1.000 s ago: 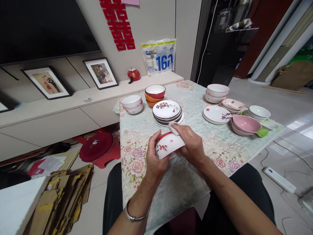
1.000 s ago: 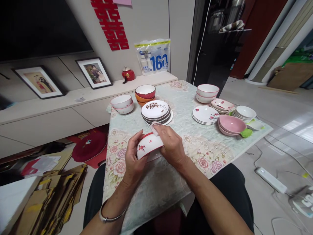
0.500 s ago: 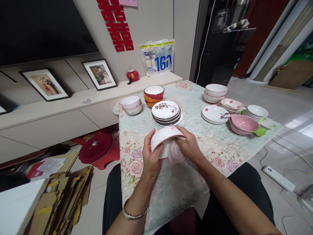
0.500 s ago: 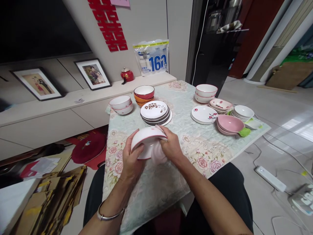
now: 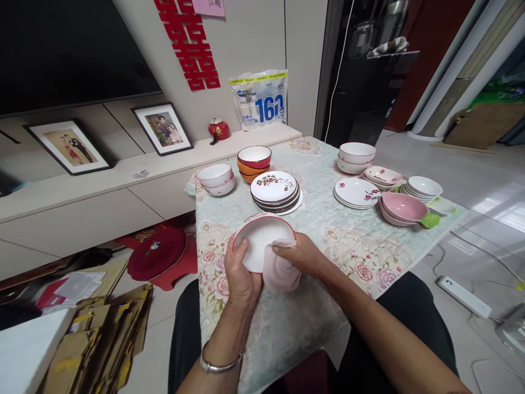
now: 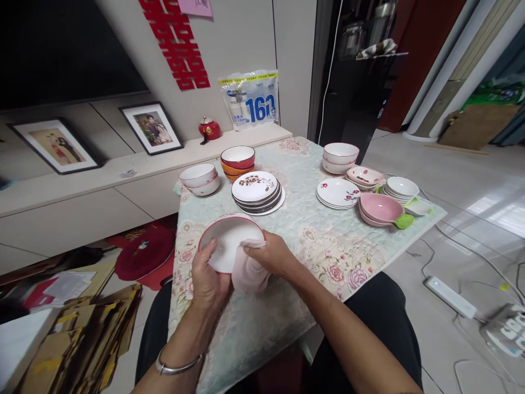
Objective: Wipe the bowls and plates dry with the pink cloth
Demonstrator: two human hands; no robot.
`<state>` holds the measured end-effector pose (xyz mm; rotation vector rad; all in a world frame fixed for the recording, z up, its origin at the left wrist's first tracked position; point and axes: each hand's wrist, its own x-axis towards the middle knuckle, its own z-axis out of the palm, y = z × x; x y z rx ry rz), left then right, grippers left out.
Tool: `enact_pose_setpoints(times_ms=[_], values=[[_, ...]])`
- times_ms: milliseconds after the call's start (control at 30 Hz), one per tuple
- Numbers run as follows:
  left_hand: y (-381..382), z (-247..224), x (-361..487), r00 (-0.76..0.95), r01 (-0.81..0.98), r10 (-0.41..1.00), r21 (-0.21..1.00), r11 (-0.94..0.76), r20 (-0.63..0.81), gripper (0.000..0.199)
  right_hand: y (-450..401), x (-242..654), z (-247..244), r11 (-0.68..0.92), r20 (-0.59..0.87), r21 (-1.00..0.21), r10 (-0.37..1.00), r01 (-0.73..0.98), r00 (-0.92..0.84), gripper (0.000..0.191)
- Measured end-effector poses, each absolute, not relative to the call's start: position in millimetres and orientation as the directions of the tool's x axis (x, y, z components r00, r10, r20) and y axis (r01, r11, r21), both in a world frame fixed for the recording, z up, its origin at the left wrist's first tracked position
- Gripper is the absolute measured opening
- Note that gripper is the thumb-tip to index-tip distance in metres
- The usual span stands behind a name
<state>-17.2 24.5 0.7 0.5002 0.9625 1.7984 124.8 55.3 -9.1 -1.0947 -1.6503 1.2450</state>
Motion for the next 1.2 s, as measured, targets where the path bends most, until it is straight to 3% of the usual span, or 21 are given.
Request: enact_pose_setpoints(times_ms=[100, 200, 300, 367, 500, 600, 667, 700, 767, 800, 867, 1000, 1200], values=[[28, 8, -21, -0.443, -0.657, 0.865, 0.742, -0.135, -0.236, 0.031, 54, 137, 4, 0.214, 0.084, -0.955, 0.861, 0.206, -0.502, 0.035], [31, 13, -27, -0.459, -0.704, 0.838, 0.696, -0.140, -0.295, 0.033, 59, 153, 9, 0.320, 0.144, -0.911, 0.838, 0.260, -0.527, 0.033], [33, 14, -32, -0.433, -0.742, 0.826, 0.662, -0.101, -0.360, 0.038, 70, 162, -1, 0.432, 0.284, -0.777, 0.890, 0.458, -0.357, 0.029], [34, 15, -33, -0.398, -0.778, 0.821, 0.625, -0.066, -0.410, 0.041, 78, 166, -9, 0.444, 0.343, -0.724, 0.896, 0.528, -0.283, 0.039], [33, 20, -27, -0.319, -0.835, 0.819, 0.550, -0.005, -0.476, 0.040, 86, 175, -10, 0.365, 0.312, -0.834, 0.931, 0.414, -0.192, 0.048], [31, 25, -18, -0.261, -0.851, 0.832, 0.523, 0.040, -0.489, 0.038, 81, 180, 2, 0.344, 0.383, -0.897, 0.918, 0.278, 0.098, 0.033], [32, 27, -10, -0.226, -0.853, 0.844, 0.517, 0.069, -0.486, 0.036, 71, 180, 14, 0.452, 0.520, -0.843, 0.824, 0.292, 0.226, 0.022], [32, 28, -6, -0.202, -0.856, 0.853, 0.511, 0.085, -0.481, 0.035, 65, 178, 21, 0.519, 0.615, -0.771, 0.758, 0.370, 0.218, 0.017], [35, 30, 3, -0.156, -0.855, 0.873, 0.505, 0.115, -0.462, 0.032, 51, 173, 35, 0.664, 0.773, -0.543, 0.634, 0.514, -0.002, 0.014], [37, 30, 7, -0.124, -0.853, 0.885, 0.503, 0.135, -0.449, 0.031, 44, 170, 40, 0.735, 0.804, -0.415, 0.572, 0.536, -0.163, 0.016], [42, 31, 15, -0.070, -0.851, 0.900, 0.497, 0.172, -0.431, 0.030, 35, 163, 46, 0.785, 0.730, -0.236, 0.533, 0.573, -0.429, 0.018], [49, 26, 27, -0.055, -0.835, 0.900, 0.514, 0.195, -0.432, 0.033, 34, 157, 36, 0.718, 0.505, -0.114, 0.637, 0.687, -0.582, 0.009], [53, 16, 30, -0.030, -0.804, 0.953, 0.574, 0.157, -0.303, 0.044, 47, 164, 10, 0.687, 0.492, -0.080, 0.658, 0.722, -0.571, 0.021]])
